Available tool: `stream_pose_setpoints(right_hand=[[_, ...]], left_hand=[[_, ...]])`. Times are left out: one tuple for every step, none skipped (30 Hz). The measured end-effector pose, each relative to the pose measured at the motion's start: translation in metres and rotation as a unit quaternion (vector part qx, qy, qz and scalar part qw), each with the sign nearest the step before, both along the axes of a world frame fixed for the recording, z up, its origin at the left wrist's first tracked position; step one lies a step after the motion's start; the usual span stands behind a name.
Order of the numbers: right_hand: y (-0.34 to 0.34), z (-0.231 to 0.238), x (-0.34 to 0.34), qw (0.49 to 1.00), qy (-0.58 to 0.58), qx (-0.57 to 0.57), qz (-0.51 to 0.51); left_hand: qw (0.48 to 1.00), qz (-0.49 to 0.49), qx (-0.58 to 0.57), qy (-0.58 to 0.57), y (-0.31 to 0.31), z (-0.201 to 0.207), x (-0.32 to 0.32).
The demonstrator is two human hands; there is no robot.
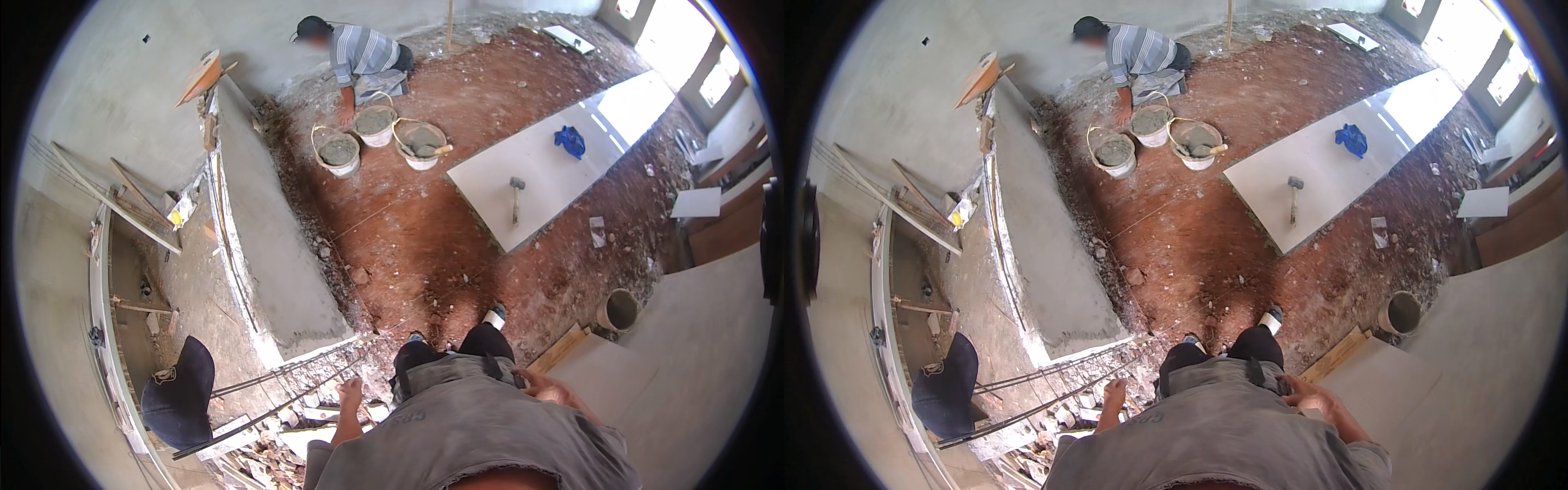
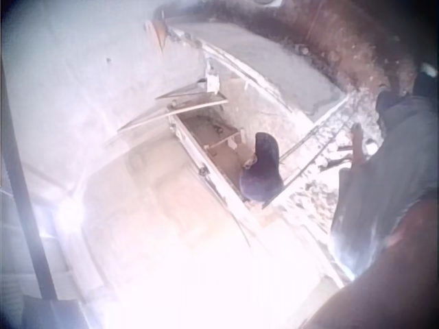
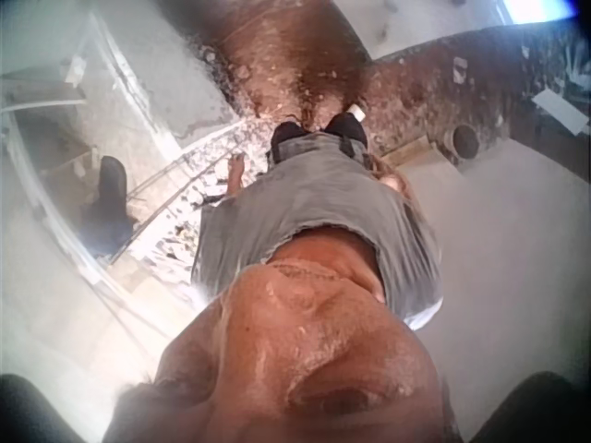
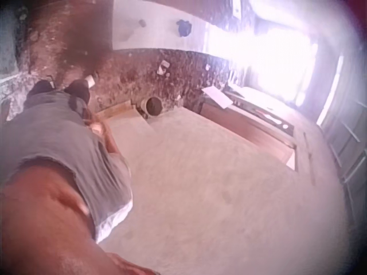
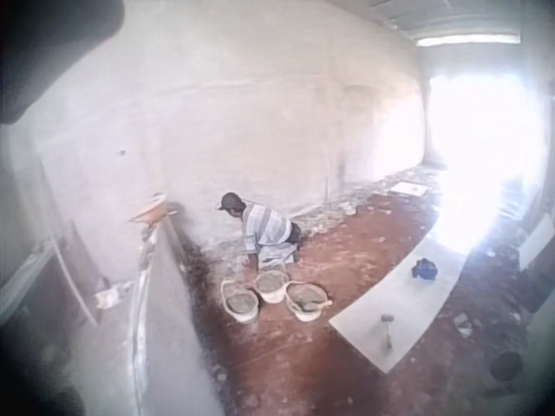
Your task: The person wipes a floor tile with a blue cloth, then places a large white tile onto a prepared cement bed. They use a rubber mallet to tap the tile into place and level it. The person then scoops cement from a bucket and spreads it on the floor with a trowel to prepare for the next tile.
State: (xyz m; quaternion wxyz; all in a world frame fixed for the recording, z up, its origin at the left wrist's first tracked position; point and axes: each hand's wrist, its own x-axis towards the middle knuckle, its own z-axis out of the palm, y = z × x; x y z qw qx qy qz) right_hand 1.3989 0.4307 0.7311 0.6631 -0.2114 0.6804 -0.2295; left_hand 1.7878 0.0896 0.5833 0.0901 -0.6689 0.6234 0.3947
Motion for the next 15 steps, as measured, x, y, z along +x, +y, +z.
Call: stream_pose_setpoints(right_hand=[[0.003, 0.005, -0.002, 0.998, 0.025, 0.041, 0.039], [0.005, 0.006, -0.004, 0.995, 0.053, 0.052, 0.064], [0.005, 0.003, -0.004, 0.992, 0.085, 0.049, 0.074], [0.005, -0.004, -0.001, 0.99, 0.12, 0.016, 0.073], [0.006, -0.013, 0.002, 0.985, 0.143, 0.018, 0.097], [0.004, -0.028, 0.007, 0.987, 0.139, -0.076, 0.03], [0.001, -0.046, 0.011, 0.983, 0.124, -0.135, -0.012], [-0.001, -0.061, 0.018, 0.977, 0.106, -0.171, -0.073], [-0.005, -0.074, 0.021, 0.966, 0.14, -0.213, -0.039], [-0.006, -0.082, 0.026, 0.961, 0.161, -0.221, -0.05], [-0.007, -0.085, 0.029, 0.967, 0.167, -0.191, -0.031], [-0.008, -0.084, 0.032, 0.979, 0.166, -0.113, -0.022], [-0.007, -0.077, 0.033, 0.981, 0.155, -0.112, -0.014], [-0.007, -0.066, 0.034, 0.987, 0.142, -0.074, 0.013], [-0.006, -0.051, 0.033, 0.989, 0.13, -0.056, 0.038]], left_hand=[[1.0, 0.011, 0.009, -0.002, 0.0, -0.002, 0.005], [1.0, 0.022, 0.019, -0.005, 0.001, -0.003, 0.011], [0.999, 0.035, 0.03, -0.015, 0.001, -0.004, 0.017], [1.0, 0.023, 0.02, -0.006, 0.001, -0.006, 0.023], [1.0, 0.014, 0.014, -0.007, 0.002, -0.007, 0.029], [1.0, 0.009, 0.021, -0.021, 0.002, -0.008, 0.035], [1.0, 0.003, 0.008, -0.002, 0.002, -0.01, 0.04], [1.0, -0.004, 0.012, 0.003, 0.001, -0.012, 0.044], [1.0, -0.016, 0.018, 0.007, 0.002, -0.014, 0.049], [1.0, -0.017, 0.01, -0.006, 0.0, -0.018, 0.051], [1.0, -0.009, 0.011, 0.006, 0.0, -0.021, 0.055], [1.0, 0.0, 0.01, 0.023, -0.002, -0.025, 0.057], [0.999, -0.001, 0.019, 0.026, -0.004, -0.029, 0.061], [0.999, -0.001, 0.04, 0.03, -0.006, -0.033, 0.064], [0.998, 0.002, 0.059, 0.032, -0.01, -0.037, 0.067]])
